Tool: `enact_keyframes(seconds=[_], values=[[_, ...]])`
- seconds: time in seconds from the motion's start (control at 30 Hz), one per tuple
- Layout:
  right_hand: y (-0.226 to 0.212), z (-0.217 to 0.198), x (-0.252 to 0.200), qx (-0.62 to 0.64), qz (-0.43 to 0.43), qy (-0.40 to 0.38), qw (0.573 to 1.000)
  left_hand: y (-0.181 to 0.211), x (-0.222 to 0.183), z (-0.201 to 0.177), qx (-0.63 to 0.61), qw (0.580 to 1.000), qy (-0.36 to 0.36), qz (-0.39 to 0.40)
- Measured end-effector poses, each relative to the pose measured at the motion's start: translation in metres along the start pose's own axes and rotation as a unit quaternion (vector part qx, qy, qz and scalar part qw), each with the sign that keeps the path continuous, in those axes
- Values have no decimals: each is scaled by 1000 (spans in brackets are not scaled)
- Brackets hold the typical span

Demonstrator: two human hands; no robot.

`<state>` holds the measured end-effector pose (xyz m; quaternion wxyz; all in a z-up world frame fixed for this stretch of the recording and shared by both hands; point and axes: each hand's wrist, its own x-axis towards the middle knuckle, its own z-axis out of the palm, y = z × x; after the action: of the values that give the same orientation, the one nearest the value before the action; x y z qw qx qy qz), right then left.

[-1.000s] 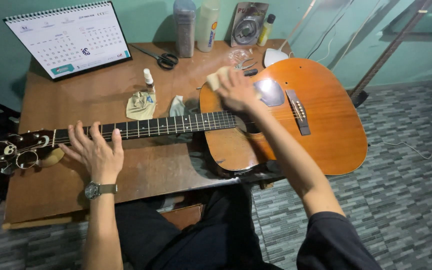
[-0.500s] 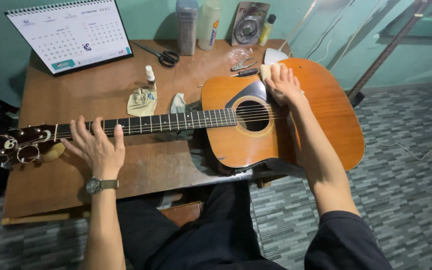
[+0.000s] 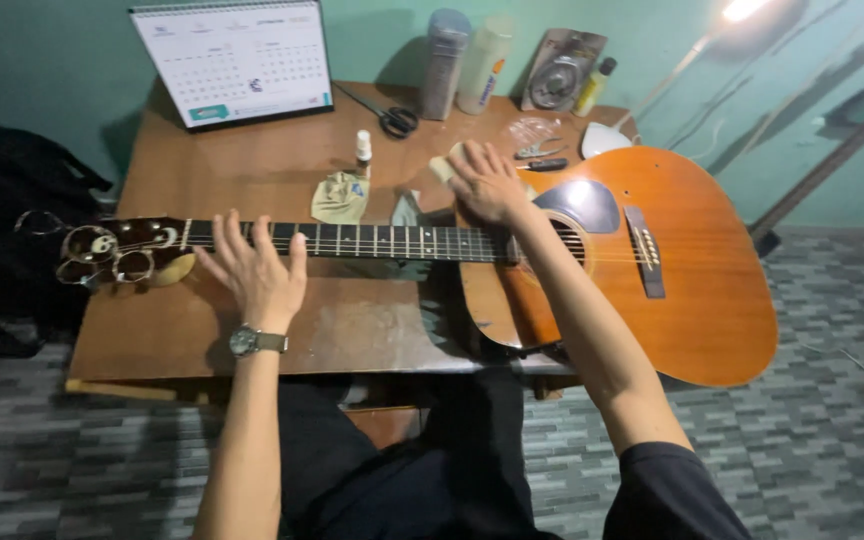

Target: Polishing the body and neck of an acoustic guitar and checking the side electronics compartment

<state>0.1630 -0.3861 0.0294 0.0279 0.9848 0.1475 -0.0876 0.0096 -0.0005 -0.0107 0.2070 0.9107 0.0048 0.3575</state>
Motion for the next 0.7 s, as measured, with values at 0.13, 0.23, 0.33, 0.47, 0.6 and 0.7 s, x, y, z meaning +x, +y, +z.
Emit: enact_keyframes(seconds=[0.13, 0.23, 0.33, 0.47, 0.6, 0.7], values=[[-34, 0, 15, -23, -134, 51, 989, 0, 0, -3, 25, 1000, -9, -3], [-17, -18, 5, 363, -172, 71, 913, 2, -2, -5, 35, 999, -2, -21], [4, -46, -38, 350, -127, 244, 895, 6, 0, -7, 34, 999, -20, -28], [24, -37, -98, 221, -93, 205, 949, 7, -2, -4, 16, 999, -11, -35], [-7, -34, -116, 212, -104, 142, 961, 9, 1, -6, 14, 999, -15, -35], [-41, -32, -96, 168, -99, 139, 971, 5, -1, -2, 20, 999, -16, -30]])
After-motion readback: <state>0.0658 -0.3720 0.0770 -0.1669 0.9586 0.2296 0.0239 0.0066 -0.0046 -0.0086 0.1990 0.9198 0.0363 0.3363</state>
